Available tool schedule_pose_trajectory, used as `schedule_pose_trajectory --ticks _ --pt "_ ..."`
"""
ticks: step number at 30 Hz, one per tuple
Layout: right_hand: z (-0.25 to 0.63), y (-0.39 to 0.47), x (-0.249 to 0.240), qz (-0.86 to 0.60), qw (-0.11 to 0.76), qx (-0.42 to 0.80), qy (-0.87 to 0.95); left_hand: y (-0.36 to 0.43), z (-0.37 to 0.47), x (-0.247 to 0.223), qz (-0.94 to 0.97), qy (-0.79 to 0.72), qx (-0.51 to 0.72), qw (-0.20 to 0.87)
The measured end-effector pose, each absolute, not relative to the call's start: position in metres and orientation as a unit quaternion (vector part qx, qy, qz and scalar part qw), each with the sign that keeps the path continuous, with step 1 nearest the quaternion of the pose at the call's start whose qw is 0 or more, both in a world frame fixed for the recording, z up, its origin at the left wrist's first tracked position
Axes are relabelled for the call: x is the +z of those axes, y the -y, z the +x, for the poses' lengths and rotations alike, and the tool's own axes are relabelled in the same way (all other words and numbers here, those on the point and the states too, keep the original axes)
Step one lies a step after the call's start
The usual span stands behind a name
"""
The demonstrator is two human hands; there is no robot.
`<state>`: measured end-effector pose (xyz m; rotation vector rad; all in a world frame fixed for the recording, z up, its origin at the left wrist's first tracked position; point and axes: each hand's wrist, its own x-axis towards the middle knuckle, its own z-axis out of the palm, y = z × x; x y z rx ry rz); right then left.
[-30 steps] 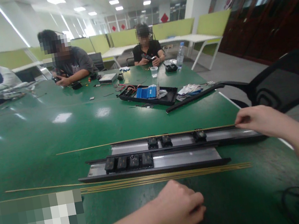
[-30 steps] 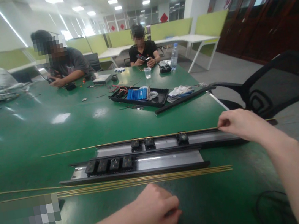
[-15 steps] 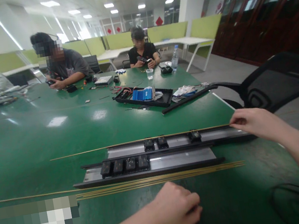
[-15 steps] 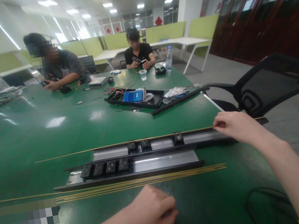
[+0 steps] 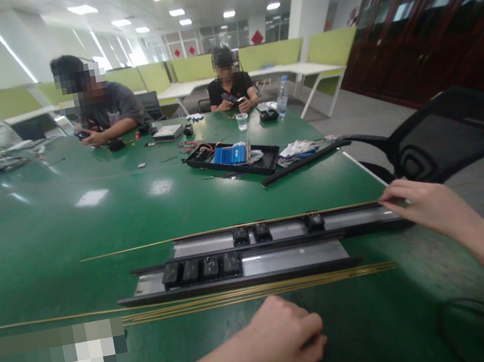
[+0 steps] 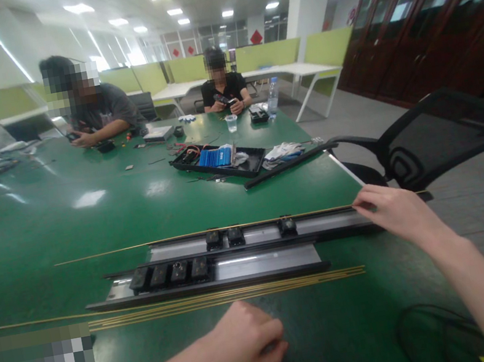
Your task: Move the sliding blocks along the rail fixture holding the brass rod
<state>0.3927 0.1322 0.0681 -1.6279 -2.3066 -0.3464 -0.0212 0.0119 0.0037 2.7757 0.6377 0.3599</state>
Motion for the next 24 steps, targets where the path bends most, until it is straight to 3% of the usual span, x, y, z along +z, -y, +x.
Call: schedule_pose_trajectory --ticks 24 --pt "0.419 -0.131 0.060 -0.583 0.151 -0.217 0.768 -0.013 -0.022 0.005 0.960 -0.218 0.123 0.127"
